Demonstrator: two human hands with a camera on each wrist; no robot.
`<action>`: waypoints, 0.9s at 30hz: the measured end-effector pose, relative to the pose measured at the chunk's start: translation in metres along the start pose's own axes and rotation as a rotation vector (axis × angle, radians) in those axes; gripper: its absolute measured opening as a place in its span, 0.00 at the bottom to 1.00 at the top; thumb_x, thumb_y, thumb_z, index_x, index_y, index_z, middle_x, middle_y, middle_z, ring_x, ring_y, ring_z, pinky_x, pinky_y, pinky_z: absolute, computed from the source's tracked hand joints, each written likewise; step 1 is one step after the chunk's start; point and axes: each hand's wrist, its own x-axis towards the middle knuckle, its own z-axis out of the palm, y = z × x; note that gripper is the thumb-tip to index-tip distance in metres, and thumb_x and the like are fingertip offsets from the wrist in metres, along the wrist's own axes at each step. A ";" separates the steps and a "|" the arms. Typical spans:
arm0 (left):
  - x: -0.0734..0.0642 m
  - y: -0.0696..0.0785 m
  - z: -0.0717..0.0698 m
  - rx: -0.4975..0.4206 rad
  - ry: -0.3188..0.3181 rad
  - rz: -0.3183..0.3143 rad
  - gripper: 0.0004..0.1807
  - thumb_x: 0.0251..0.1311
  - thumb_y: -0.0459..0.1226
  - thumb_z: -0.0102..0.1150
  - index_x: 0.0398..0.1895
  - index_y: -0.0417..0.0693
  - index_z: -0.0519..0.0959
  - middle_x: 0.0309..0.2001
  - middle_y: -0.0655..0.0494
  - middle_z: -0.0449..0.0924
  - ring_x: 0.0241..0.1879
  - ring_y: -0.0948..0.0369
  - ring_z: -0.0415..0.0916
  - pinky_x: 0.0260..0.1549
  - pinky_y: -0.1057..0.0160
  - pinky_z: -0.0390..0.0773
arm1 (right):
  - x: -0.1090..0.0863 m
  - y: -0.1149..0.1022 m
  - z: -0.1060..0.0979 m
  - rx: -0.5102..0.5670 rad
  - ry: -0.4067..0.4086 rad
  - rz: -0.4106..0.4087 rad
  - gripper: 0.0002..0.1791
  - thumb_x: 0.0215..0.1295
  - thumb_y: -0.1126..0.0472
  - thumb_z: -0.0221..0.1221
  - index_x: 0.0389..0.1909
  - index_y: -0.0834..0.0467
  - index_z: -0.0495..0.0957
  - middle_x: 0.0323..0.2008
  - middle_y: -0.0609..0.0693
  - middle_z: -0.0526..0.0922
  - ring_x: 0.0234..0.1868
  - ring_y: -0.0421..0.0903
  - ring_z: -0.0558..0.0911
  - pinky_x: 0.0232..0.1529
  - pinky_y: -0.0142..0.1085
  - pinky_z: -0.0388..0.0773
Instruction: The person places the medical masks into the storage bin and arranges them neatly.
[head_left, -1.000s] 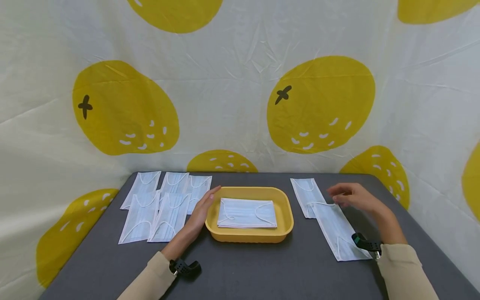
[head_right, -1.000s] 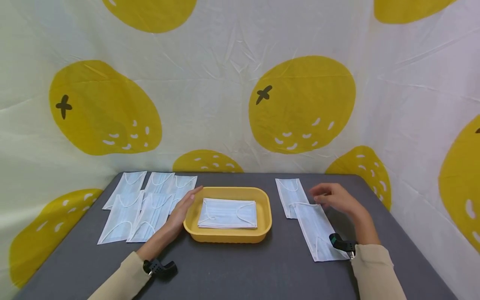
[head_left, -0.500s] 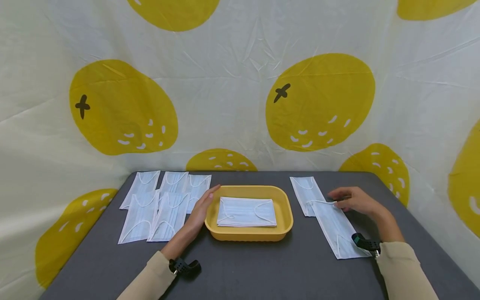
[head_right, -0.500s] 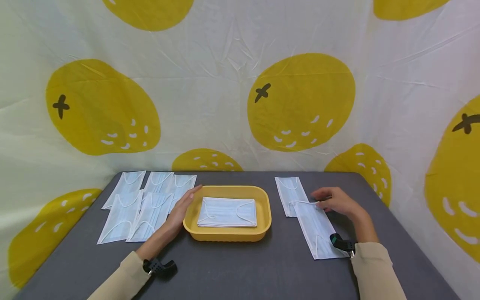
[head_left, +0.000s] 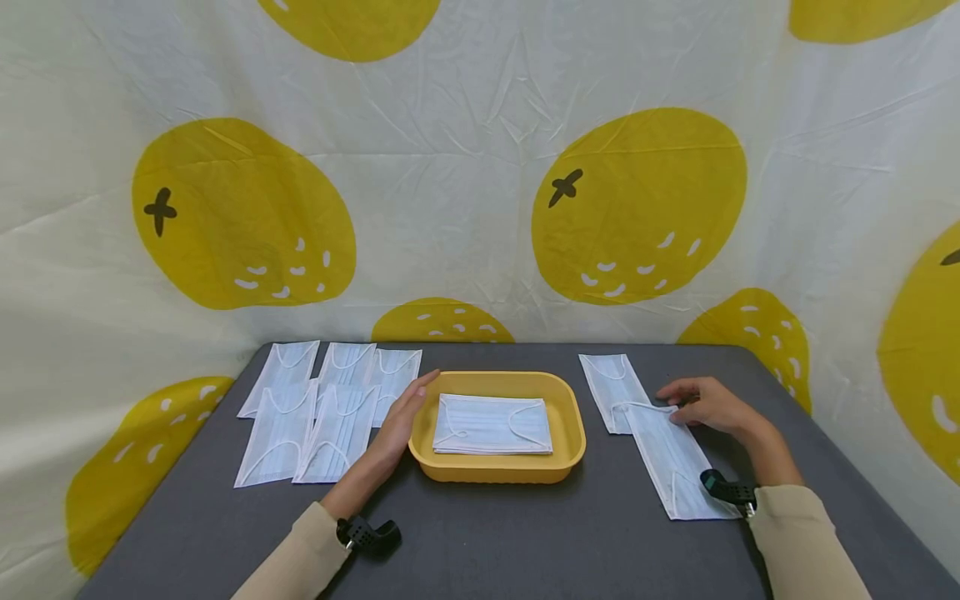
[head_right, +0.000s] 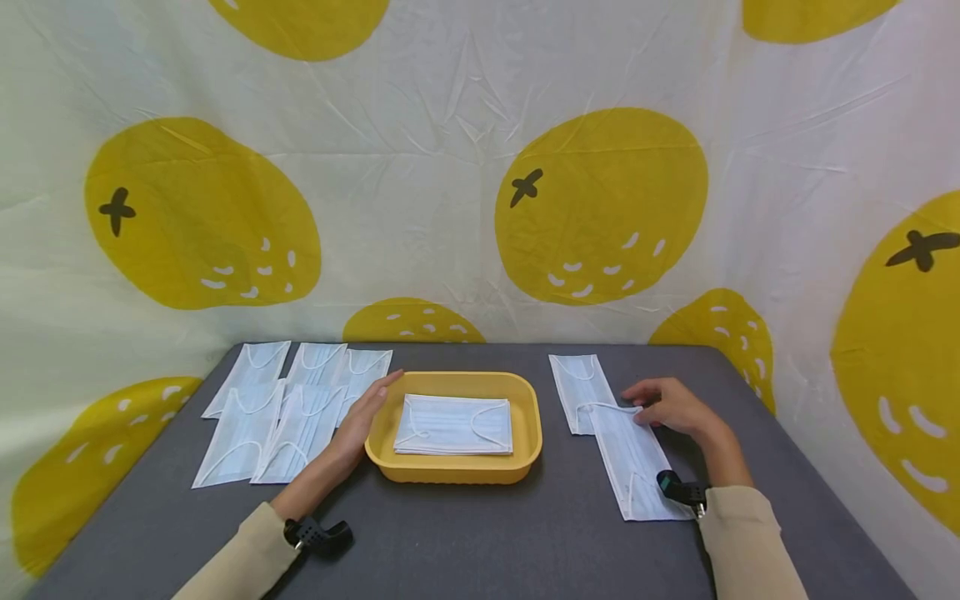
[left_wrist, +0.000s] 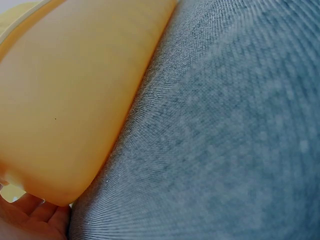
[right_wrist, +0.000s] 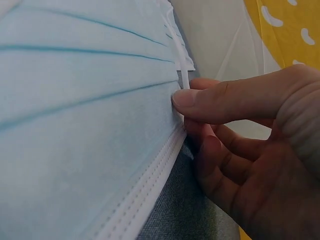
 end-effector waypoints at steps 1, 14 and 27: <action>0.000 0.000 0.000 0.000 0.000 -0.002 0.27 0.84 0.45 0.32 0.79 0.46 0.63 0.80 0.46 0.59 0.82 0.48 0.50 0.81 0.45 0.46 | 0.000 0.000 0.000 -0.004 0.005 0.005 0.23 0.60 0.69 0.67 0.56 0.73 0.79 0.40 0.58 0.80 0.34 0.40 0.74 0.32 0.32 0.77; 0.001 0.004 -0.001 -0.008 -0.007 -0.020 0.27 0.84 0.46 0.31 0.80 0.49 0.62 0.81 0.47 0.58 0.83 0.49 0.49 0.82 0.45 0.45 | -0.002 -0.006 -0.002 -0.023 0.000 0.058 0.19 0.64 0.67 0.65 0.54 0.71 0.80 0.33 0.53 0.82 0.33 0.42 0.75 0.33 0.33 0.73; -0.001 0.005 -0.001 -0.012 -0.011 -0.032 0.27 0.84 0.46 0.31 0.80 0.50 0.62 0.81 0.48 0.58 0.83 0.50 0.48 0.82 0.45 0.44 | 0.000 -0.011 -0.002 0.001 0.027 0.051 0.16 0.68 0.66 0.63 0.53 0.70 0.79 0.38 0.56 0.81 0.34 0.43 0.76 0.33 0.35 0.80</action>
